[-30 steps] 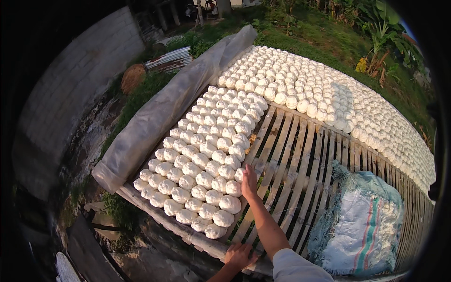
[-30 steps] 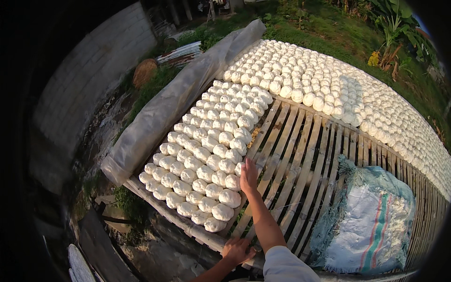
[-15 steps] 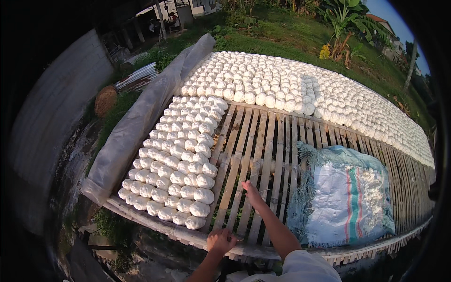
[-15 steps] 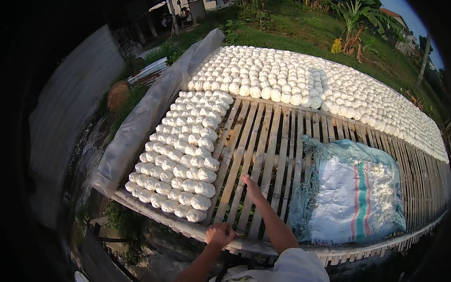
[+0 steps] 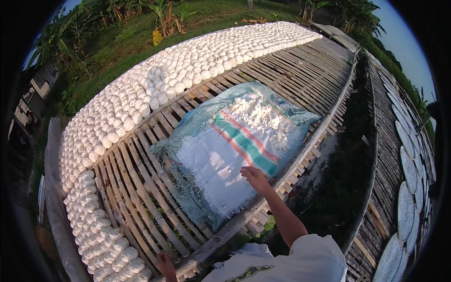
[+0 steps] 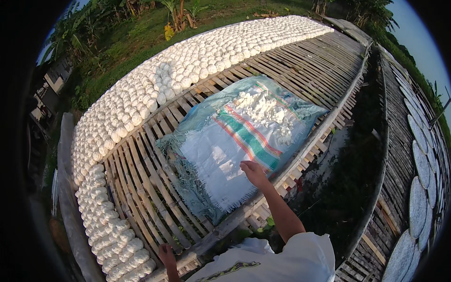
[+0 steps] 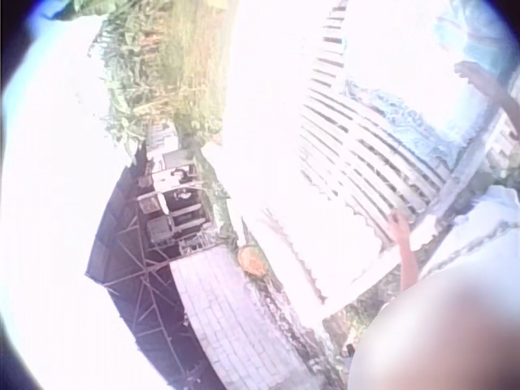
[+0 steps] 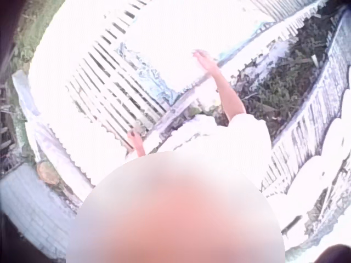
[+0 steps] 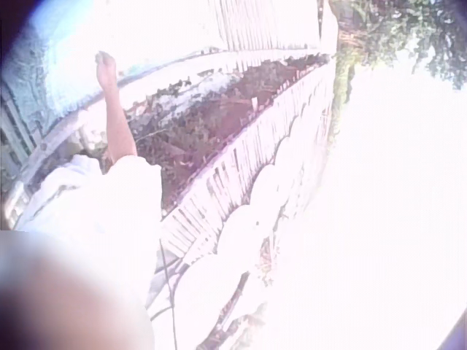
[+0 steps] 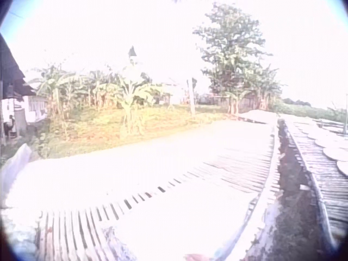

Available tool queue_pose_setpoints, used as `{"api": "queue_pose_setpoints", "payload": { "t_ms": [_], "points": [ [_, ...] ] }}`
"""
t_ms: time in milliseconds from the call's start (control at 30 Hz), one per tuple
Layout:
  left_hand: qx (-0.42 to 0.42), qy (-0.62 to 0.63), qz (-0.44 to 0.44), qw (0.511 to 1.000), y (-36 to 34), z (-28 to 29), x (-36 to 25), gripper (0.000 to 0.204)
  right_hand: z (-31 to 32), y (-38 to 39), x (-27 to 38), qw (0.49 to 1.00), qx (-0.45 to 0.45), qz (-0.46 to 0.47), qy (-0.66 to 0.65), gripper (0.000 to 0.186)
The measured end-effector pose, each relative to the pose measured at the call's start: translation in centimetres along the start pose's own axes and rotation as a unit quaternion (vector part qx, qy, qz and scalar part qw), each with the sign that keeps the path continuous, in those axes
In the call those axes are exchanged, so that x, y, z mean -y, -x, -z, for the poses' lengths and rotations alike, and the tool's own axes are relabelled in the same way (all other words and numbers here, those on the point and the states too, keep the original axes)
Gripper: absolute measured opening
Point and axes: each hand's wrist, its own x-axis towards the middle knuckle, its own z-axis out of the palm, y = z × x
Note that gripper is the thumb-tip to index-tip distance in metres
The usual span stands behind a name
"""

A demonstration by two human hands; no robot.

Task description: The person repeatedly scoops a white dough-like material from a sack, rolls it into a ball between both hands, and places each formed ball onto a bamboo drying rack. The process is repeated continuously throughout the clip.

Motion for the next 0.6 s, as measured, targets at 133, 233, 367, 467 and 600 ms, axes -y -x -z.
{"api": "queue_pose_setpoints", "payload": {
  "t_ms": [133, 233, 367, 467, 600],
  "points": [
    [0.186, 0.060, -0.084, 0.977, -0.5, -8.2, -7.5, 0.018, 10.5, -6.9, -4.3, 0.978, -0.171, 0.028, 0.115, 0.047],
    [0.292, 0.076, -0.148, 0.942, 1.7, -14.6, -13.4, 0.024, 16.3, -12.6, -7.2, 0.906, -0.305, 0.047, 0.291, 0.047],
    [0.340, 0.030, -0.353, 0.871, 5.5, -18.3, -17.2, 0.031, 21.5, -19.2, -9.0, 0.871, -0.353, 0.035, 0.341, 0.045],
    [0.305, -0.071, -0.423, 0.850, 6.3, -18.7, -17.4, 0.044, 21.8, -21.5, -8.8, 0.861, -0.355, -0.031, 0.364, 0.048],
    [0.325, -0.077, -0.374, 0.865, 6.2, -18.7, -17.4, 0.045, 19.2, -21.4, -6.8, 0.829, -0.326, -0.073, 0.449, 0.051]
  ]
}}
